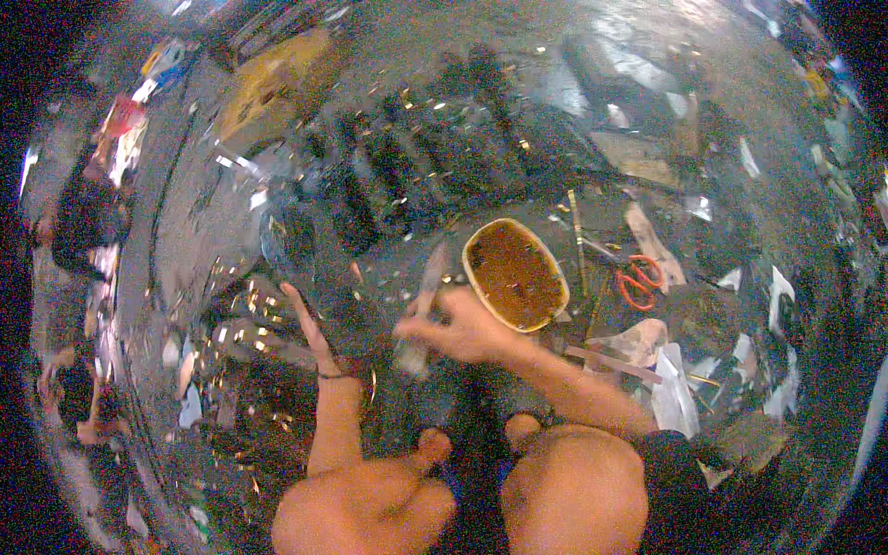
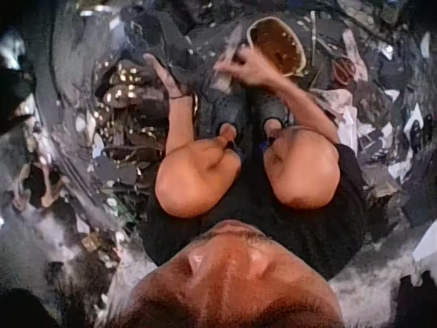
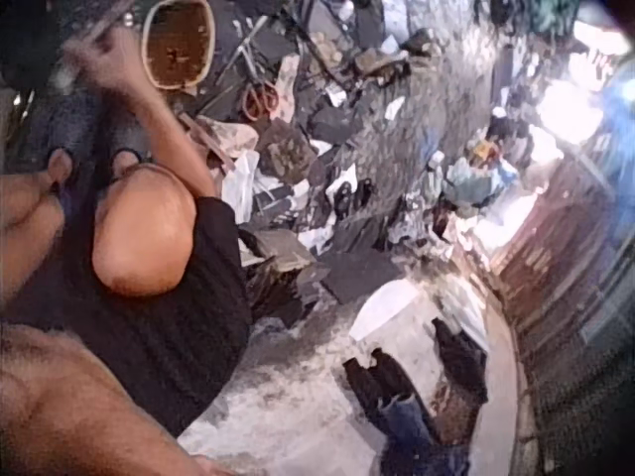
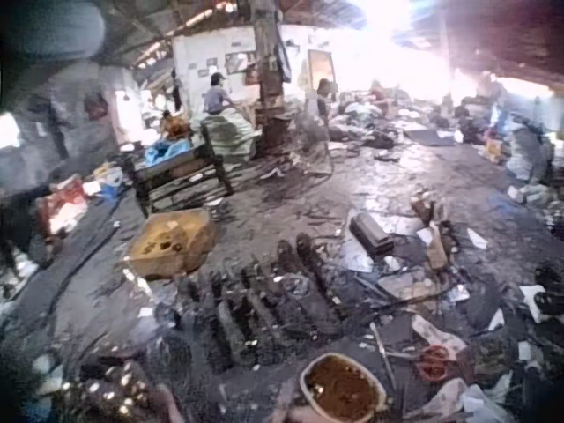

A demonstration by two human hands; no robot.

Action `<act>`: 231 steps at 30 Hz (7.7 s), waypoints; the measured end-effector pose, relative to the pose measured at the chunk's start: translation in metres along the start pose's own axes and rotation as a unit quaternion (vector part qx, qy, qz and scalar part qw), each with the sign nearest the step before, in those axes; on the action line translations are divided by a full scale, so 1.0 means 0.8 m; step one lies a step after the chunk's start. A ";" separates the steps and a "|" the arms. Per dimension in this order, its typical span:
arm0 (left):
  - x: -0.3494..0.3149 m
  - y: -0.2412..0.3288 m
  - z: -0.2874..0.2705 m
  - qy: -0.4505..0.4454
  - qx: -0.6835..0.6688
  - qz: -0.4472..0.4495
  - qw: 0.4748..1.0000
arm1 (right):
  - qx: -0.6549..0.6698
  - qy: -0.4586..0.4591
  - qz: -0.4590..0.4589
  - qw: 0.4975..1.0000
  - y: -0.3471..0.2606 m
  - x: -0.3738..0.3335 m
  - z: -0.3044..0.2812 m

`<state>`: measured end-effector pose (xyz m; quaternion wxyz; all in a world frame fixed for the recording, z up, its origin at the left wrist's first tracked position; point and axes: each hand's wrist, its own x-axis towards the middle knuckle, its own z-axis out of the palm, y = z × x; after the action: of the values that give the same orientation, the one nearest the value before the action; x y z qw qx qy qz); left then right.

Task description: The person sits on the floor and repeatedly rubs the soles of black sandals with a small block, occasionally dipping the block into a yellow container. They handle multiple sandals one at a time, turning them over and placing them back on the floor.

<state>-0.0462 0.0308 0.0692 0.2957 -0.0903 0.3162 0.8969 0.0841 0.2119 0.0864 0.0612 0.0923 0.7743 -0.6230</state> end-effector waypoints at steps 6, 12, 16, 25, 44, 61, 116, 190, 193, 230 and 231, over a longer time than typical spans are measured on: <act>-0.031 -0.036 -0.031 -0.013 0.544 0.098 0.833 | 0.206 0.263 0.049 0.941 0.048 0.028 -0.060; -0.116 -0.023 -0.112 0.004 0.915 0.023 0.404 | -0.320 0.546 0.162 0.758 0.243 0.035 -0.355; -0.134 -0.024 -0.158 0.059 0.860 0.125 0.491 | -0.347 0.462 0.268 0.771 0.273 0.054 -0.357; -0.177 0.003 -0.136 0.134 0.766 -0.117 0.618 | -0.195 0.311 0.026 0.930 0.116 -0.035 -0.131; -0.101 -0.049 -0.126 -0.202 0.819 0.118 0.524 | -0.353 0.245 0.133 0.893 0.080 -0.153 -0.108; -0.011 -0.070 -0.020 0.087 0.172 -0.119 0.974 | -0.033 0.246 -0.155 0.956 -0.007 0.026 -0.004; 0.010 -0.006 -0.005 -0.001 -0.005 -0.057 0.998 | 0.000 0.152 -0.226 0.962 -0.059 0.022 0.041; -0.075 -0.087 -0.173 -0.242 0.830 0.016 0.502 | 0.136 0.140 0.091 0.977 0.021 -0.093 -0.076; -0.032 -0.099 -0.147 -0.098 0.479 -0.043 0.871 | 0.040 0.205 -0.034 0.977 -0.010 -0.053 -0.054; -0.140 -0.025 -0.038 -0.019 -0.036 -0.320 0.946 | 0.489 0.190 0.102 0.845 -0.028 0.022 -0.020; -0.137 -0.027 -0.038 -0.014 -0.027 -0.309 0.951 | 0.443 0.184 0.091 0.873 -0.029 0.023 -0.016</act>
<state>0.0543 -0.0268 0.0723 0.5600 -0.1784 0.2442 0.7713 0.0616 0.2208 0.1077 -0.0733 0.2924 0.4029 -0.8642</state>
